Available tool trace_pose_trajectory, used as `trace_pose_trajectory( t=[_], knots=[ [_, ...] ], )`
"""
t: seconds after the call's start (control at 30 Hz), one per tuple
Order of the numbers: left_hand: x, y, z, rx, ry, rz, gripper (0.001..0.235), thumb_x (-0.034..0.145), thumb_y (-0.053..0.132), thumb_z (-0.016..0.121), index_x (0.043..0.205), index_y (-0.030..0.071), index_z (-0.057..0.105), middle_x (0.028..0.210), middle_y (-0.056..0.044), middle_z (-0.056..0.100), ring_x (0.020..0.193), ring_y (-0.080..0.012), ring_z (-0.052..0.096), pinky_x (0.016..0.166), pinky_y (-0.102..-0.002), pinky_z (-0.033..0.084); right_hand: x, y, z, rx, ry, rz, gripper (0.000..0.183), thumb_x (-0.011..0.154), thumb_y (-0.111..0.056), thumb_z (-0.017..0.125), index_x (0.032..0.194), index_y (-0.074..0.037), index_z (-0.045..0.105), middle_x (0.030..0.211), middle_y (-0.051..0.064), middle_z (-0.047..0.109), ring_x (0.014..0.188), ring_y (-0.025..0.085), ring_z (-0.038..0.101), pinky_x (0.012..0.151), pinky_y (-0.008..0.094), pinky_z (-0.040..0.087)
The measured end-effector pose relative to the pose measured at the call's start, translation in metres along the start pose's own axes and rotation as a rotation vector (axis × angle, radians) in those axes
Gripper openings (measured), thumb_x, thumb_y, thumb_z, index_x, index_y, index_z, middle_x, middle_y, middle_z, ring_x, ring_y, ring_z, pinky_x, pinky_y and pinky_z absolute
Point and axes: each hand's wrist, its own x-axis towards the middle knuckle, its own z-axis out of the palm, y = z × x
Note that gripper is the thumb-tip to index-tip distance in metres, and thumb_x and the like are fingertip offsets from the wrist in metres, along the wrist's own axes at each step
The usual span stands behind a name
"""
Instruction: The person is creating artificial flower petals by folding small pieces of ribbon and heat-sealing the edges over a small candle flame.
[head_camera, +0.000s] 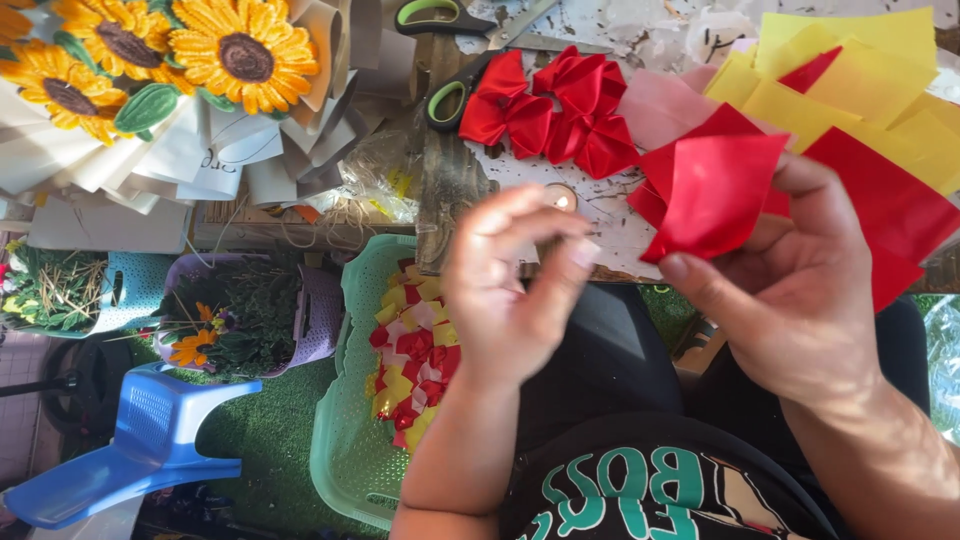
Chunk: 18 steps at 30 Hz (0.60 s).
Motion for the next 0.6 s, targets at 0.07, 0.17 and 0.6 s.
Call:
trace_pose_trajectory(
  t=[0.07,0.17,0.6],
  knots=[
    [0.017,-0.016,-0.017,0.045,0.144,0.043,0.038,0.097,0.01,0.072,0.131,0.008,0.054,0.104,-0.013,0.074,0.099,-0.017,0.071,0.099,-0.031,0.054,0.014,-0.003,0.013,-0.034,-0.011,-0.044,0.07,0.084,0.009,0.077,0.14,0.0,0.036,0.104,0.025,0.07,0.085,0.028,0.074,0.071,0.032,0.063],
    [0.037,-0.048,-0.038,-0.004,0.305,0.059,0.035,0.098,0.011,0.07,0.13,0.01,0.055,0.097,-0.01,0.07,0.086,-0.0132,0.063,0.08,-0.027,0.051,0.034,0.006,0.034,-0.041,-0.005,-0.089,0.068,0.09,0.007,0.078,0.141,-0.002,0.034,0.103,0.023,0.071,0.08,0.025,0.073,0.066,0.029,0.06],
    [0.04,-0.061,-0.047,-0.098,0.296,-0.054,0.033,0.097,0.011,0.069,0.127,0.006,0.057,0.092,-0.008,0.065,0.081,-0.0114,0.059,0.077,-0.025,0.05,0.051,0.036,0.056,-0.043,0.035,0.08,0.072,0.085,0.001,0.078,0.143,-0.007,0.036,0.086,0.015,0.074,0.062,0.013,0.062,0.054,0.025,0.046]
  ],
)
